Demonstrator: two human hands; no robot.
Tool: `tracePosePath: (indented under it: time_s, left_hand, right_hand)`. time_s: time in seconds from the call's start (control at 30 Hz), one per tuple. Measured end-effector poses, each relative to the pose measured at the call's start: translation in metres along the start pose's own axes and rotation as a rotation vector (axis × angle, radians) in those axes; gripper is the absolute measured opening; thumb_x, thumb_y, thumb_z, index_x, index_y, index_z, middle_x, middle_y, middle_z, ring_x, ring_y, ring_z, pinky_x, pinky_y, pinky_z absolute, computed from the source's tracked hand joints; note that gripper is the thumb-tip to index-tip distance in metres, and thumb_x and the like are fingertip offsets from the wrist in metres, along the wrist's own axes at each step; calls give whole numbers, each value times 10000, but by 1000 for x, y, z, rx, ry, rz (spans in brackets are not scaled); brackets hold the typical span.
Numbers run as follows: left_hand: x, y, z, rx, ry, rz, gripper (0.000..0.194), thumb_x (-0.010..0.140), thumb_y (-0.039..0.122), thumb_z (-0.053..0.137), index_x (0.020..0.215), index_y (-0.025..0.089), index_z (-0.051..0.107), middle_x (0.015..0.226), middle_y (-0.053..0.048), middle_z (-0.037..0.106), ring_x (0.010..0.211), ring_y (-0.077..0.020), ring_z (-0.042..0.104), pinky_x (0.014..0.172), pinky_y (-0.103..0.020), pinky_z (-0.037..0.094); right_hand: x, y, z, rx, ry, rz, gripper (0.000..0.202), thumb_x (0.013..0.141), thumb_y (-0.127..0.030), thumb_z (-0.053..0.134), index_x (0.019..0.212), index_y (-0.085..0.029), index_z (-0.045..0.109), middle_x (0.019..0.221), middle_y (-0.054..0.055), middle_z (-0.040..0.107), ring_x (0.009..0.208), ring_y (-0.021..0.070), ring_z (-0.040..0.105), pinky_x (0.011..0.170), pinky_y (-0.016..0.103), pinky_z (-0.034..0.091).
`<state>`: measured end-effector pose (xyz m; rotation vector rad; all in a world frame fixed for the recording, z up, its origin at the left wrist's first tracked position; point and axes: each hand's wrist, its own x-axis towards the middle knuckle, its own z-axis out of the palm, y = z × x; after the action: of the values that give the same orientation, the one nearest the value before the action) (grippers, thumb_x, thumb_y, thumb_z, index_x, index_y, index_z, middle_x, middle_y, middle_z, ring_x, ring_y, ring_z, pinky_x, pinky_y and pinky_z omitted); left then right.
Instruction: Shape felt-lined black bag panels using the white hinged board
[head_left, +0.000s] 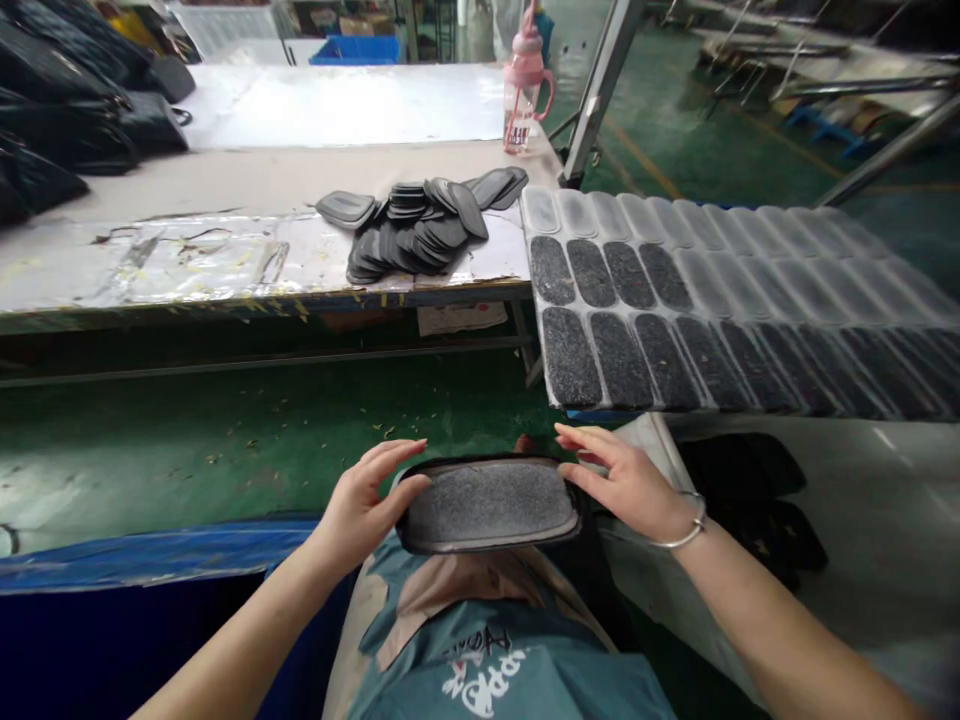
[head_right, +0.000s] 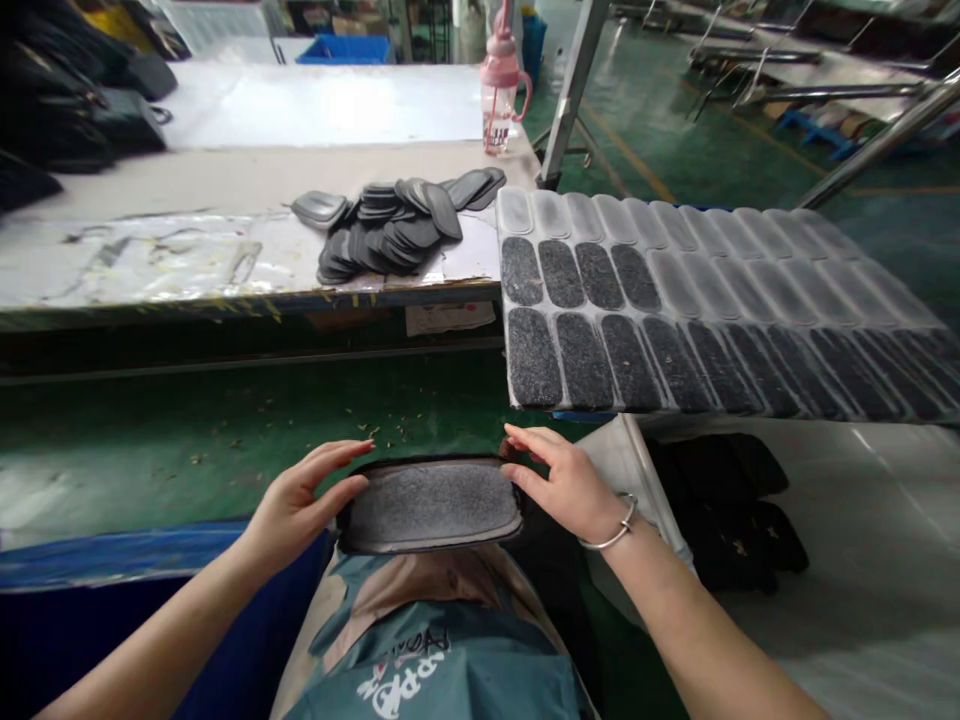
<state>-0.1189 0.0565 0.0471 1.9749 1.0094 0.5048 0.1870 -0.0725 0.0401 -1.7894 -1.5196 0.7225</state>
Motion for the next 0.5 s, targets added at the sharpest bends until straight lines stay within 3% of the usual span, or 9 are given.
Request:
tracePosePath:
  time_s: [0.13,0.27,0.5]
  left_hand:
    - [28,9,9,139,-146,172,298,857,330,605,1122,214,676,1068,-76,679,1000,-204,624,879,-331,508]
    - [39,8,15,148,-203,225,232,871,255,593,1064,199,709,948,-64,695,876,-166,643,786,-283,521]
    - [45,11,16,168,-262,213,213,894,233,557,1016,165,717,893,-60,672,820,-148,624,735,-257,497]
  right_hand:
    - [29,-7,11,-37,-109,-129,353,824,-289,657,1156,-170,661,1104,92,671,1008,203,643,931,347,524]
    - [40,-12,20,-9,-195,-195,237,834,-260,651,1051,-194,719,1018,66,697,941,174,657,874,295,530]
    - [46,-13,21,47,-269,-85,203,830,-242,652,1012,-217,739,942,38,726,895,158,665,824,262,525]
